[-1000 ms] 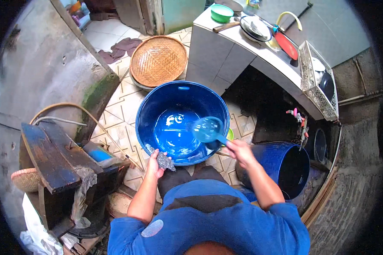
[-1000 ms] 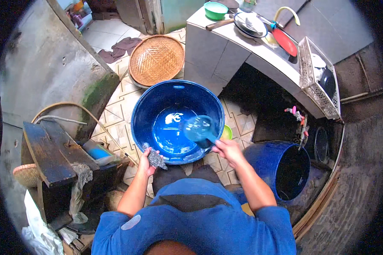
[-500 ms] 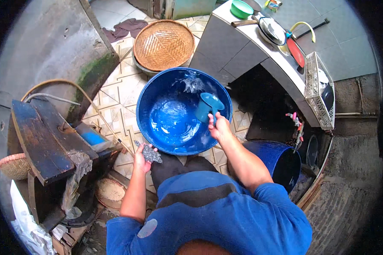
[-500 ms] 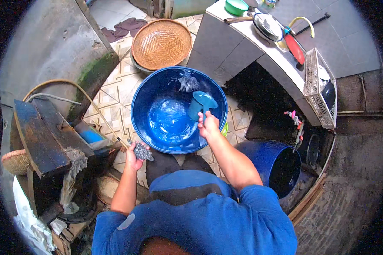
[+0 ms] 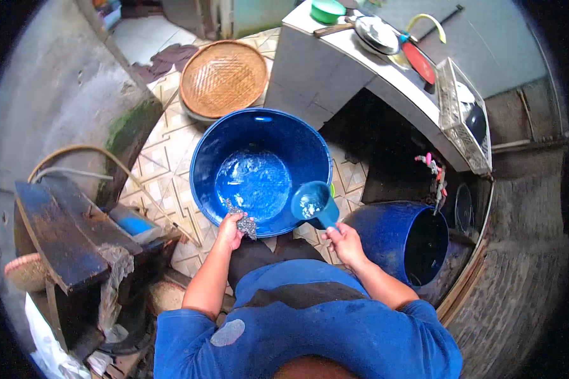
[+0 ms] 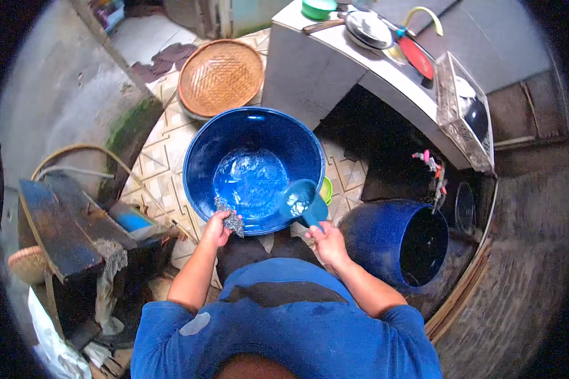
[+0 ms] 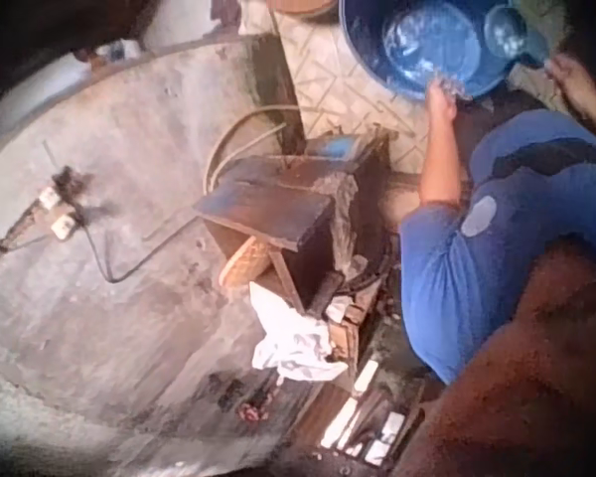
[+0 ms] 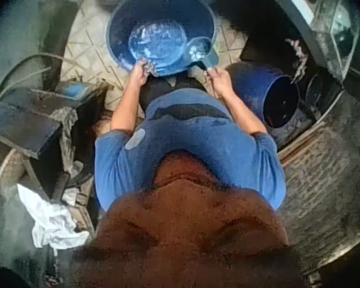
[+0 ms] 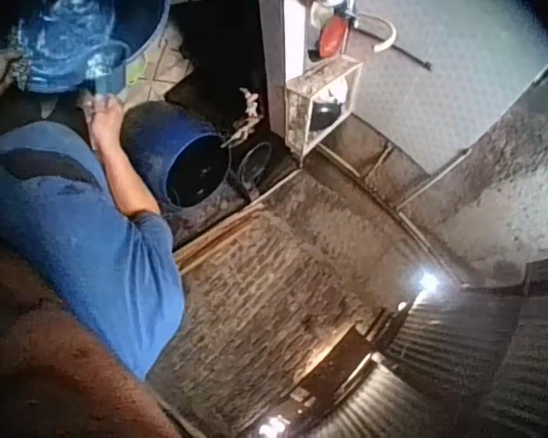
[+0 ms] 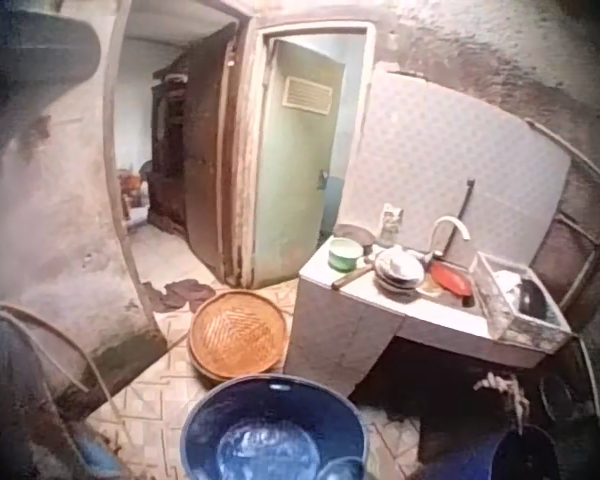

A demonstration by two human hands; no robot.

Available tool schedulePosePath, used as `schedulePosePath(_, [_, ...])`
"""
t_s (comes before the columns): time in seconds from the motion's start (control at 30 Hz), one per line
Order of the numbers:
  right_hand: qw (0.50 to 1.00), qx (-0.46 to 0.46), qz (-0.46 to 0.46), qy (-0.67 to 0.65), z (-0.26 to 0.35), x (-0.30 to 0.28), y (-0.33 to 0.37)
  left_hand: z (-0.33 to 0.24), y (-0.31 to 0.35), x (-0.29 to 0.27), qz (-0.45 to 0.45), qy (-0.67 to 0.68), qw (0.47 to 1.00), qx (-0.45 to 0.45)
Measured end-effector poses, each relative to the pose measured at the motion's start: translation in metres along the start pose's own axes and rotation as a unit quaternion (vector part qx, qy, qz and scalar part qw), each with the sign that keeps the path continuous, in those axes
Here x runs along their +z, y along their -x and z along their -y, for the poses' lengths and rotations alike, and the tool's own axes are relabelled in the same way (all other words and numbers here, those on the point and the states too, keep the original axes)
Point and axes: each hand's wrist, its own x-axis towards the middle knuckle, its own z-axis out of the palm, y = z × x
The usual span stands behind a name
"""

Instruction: The person washes a blue plastic barrel and its lid by hand with water and a steel wool scrubber, then pours water to rinse both parts.

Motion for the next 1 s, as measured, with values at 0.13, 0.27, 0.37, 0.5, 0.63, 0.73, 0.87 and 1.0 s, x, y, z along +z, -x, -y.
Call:
schedulePosePath(0.13, [0.948, -0.157, 0.01, 0.277, 0.034, 0.0, 0.022, 0.006, -0.043, 0.019, 0.032, -0.079, 0.996, -0.008])
schedulePosePath(0.27, [0.871, -0.322, 0.004, 0.371, 0.048, 0.006, 0.017, 0.005, -0.075, 0.057, 0.009, -0.207, 0.978, -0.013])
schedulePosePath(0.37, [0.801, -0.429, -0.037, 0.416, 0.052, 0.016, 0.01, -0.024, -0.106, 0.074, 0.072, -0.197, 0.977, -0.043])
schedulePosePath(0.5, [0.788, -0.445, -0.152, 0.399, 0.056, -0.005, 0.01, -0.053, -0.064, 0.166, 0.06, -0.24, 0.959, 0.136])
schedulePosePath(0.63, [0.826, -0.431, -0.299, 0.206, 0.028, -0.06, 0.014, -0.098, -0.07, 0.187, 0.011, -0.487, 0.857, 0.166])
schedulePosePath(0.73, [0.917, -0.171, -0.361, -0.014, 0.013, -0.12, 0.046, -0.098, -0.069, 0.182, 0.017, -0.476, 0.848, 0.233])
schedulePosePath(0.87, [0.802, -0.14, -0.574, 0.091, -0.076, -0.205, 0.048, -0.089, -0.093, 0.136, 0.013, -0.452, 0.863, 0.225])
schedulePosePath(1.0, [0.766, 0.036, -0.604, 0.216, -0.167, -0.273, 0.068, -0.068, -0.066, 0.133, -0.013, -0.468, 0.866, 0.176])
